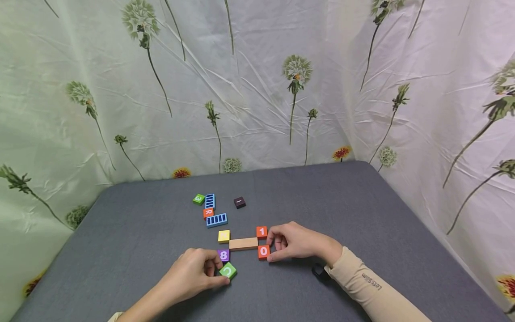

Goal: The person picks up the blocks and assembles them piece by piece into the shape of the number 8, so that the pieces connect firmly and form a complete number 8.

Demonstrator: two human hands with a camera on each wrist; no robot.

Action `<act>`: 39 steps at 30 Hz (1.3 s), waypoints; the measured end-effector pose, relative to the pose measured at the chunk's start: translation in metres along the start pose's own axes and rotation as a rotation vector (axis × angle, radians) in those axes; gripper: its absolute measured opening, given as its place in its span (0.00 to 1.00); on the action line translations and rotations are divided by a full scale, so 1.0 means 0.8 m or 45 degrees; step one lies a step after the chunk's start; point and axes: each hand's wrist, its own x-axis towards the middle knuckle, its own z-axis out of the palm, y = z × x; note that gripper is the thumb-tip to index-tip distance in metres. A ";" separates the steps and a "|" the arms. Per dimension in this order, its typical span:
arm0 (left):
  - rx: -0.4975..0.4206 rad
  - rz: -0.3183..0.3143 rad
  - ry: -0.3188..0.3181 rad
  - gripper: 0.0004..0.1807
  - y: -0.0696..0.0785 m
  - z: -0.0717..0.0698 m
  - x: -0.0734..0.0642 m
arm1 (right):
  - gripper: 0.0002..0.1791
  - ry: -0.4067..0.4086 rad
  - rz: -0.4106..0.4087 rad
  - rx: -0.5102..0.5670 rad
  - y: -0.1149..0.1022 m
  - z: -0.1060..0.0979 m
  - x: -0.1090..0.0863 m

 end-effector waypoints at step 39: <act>-0.004 -0.015 0.001 0.19 -0.001 0.001 0.001 | 0.17 -0.006 0.028 -0.013 0.001 0.001 0.002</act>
